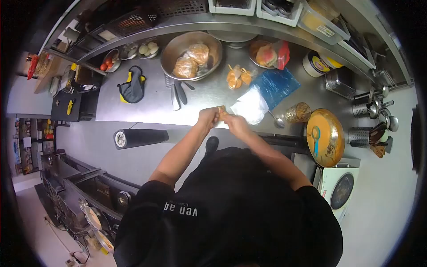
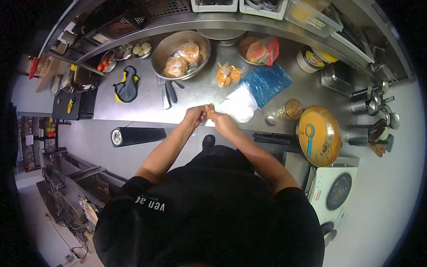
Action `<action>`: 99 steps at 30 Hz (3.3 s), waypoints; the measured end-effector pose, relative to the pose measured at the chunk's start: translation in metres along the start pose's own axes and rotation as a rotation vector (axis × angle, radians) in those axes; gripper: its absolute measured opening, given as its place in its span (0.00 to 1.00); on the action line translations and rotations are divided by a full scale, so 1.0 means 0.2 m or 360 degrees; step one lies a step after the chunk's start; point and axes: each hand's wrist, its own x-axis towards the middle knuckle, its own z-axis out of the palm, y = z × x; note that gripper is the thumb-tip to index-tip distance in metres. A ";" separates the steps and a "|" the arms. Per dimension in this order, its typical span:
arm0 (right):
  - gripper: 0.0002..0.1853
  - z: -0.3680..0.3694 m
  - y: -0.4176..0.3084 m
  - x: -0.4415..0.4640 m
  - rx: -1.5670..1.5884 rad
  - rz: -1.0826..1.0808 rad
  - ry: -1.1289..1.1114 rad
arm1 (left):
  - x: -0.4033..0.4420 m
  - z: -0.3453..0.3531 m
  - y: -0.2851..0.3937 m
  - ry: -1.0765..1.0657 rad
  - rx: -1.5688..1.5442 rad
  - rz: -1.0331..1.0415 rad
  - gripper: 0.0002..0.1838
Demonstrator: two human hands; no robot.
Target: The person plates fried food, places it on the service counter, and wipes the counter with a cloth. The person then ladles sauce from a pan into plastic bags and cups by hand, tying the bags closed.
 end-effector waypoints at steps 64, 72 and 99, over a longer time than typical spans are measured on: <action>0.14 -0.36 0.17 0.46 -0.0347 0.0104 0.0796 | -0.21 0.15 0.40 0.0233 0.1244 0.1855 0.21; 0.19 -0.58 0.34 -0.07 -0.0777 0.1225 0.0058 | -0.11 0.35 0.00 -0.0256 0.1292 0.1774 0.15; 0.22 -0.49 0.39 -0.11 -0.0061 0.1003 0.0599 | 0.10 0.33 0.47 -0.0231 -0.0012 0.0677 0.07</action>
